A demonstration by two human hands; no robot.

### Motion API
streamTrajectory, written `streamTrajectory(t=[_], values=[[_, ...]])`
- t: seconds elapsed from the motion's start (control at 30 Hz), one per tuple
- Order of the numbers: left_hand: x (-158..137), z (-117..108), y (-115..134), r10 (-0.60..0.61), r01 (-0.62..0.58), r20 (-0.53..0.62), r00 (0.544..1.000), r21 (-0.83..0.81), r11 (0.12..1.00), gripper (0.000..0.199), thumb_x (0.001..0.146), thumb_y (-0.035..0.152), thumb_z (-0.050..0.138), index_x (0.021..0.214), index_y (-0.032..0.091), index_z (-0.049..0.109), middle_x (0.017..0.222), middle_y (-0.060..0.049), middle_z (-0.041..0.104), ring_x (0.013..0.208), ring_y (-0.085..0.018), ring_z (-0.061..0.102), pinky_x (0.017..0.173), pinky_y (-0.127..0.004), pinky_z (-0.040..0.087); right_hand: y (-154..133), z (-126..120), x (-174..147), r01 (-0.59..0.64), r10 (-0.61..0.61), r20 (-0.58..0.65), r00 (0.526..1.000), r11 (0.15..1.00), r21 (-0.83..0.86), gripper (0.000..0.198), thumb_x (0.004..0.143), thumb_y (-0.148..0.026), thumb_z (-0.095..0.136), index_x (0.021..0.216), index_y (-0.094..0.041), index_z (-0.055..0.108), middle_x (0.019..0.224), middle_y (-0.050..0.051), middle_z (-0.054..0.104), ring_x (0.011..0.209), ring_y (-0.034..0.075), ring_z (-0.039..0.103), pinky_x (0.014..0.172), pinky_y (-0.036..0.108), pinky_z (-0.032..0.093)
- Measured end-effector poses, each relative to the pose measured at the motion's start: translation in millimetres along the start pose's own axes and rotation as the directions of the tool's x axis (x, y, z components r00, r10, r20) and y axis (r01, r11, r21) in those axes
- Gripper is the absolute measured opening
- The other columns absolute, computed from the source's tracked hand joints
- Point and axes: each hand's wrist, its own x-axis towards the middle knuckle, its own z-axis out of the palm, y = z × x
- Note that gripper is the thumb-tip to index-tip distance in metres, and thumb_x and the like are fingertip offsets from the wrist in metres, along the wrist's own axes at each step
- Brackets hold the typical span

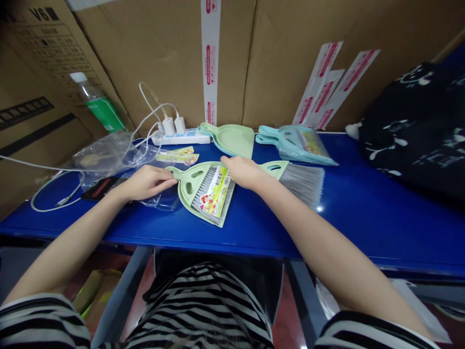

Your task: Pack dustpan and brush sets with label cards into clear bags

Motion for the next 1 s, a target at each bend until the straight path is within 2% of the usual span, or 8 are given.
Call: streamTrajectory(t=[0.27,0.47,0.63,1.0], values=[[-0.4,-1.4,0.4,-0.038,0.038,0.004,0.999,0.025,0.999,0.056,0.101,0.05,0.025,0.059,0.019,0.047,0.056,-0.001,0.052,0.05,-0.012,0.046,0.056,-0.025,0.034,-0.1,-1.7,-1.0,-0.025,0.025,0.022,0.999,0.999,0.033,0.032,0.092,-0.009,0.036,0.117,-0.017,0.054,0.114,0.02,0.069,0.102,0.03,0.067,0.064,0.03,0.04],[-0.1,-2.0,1.4,-0.039,0.04,-0.017,0.999,0.024,0.999,0.057,0.1,0.051,0.025,0.057,0.02,0.044,0.052,0.0,0.048,0.047,-0.012,0.041,0.054,-0.025,0.032,1.0,0.4,-0.1,0.001,-0.001,-0.001,1.0,1.0,0.007,0.032,0.091,-0.01,0.037,0.116,-0.018,0.055,0.109,0.016,0.07,0.096,0.027,0.068,0.061,0.029,0.04],[-0.2,-0.5,0.0,-0.036,0.036,-0.036,0.999,0.019,0.999,0.054,0.1,0.047,0.028,0.056,0.02,0.043,0.051,0.001,0.047,0.047,-0.011,0.039,0.054,-0.025,0.031,-0.7,-1.4,-1.6,-0.014,0.014,0.011,1.0,1.0,0.002,0.033,0.092,-0.009,0.035,0.117,-0.017,0.055,0.111,0.017,0.07,0.097,0.027,0.067,0.061,0.029,0.04],[-0.9,-0.7,-0.8,-0.027,0.028,-0.028,0.999,0.054,0.998,0.058,0.101,0.049,0.026,0.058,0.019,0.049,0.052,0.0,0.051,0.047,-0.011,0.041,0.054,-0.025,0.031,0.3,-0.5,-1.0,-0.016,0.016,0.017,1.0,0.999,0.03,0.032,0.092,-0.01,0.036,0.117,-0.016,0.054,0.114,0.019,0.069,0.101,0.029,0.067,0.064,0.03,0.041]])
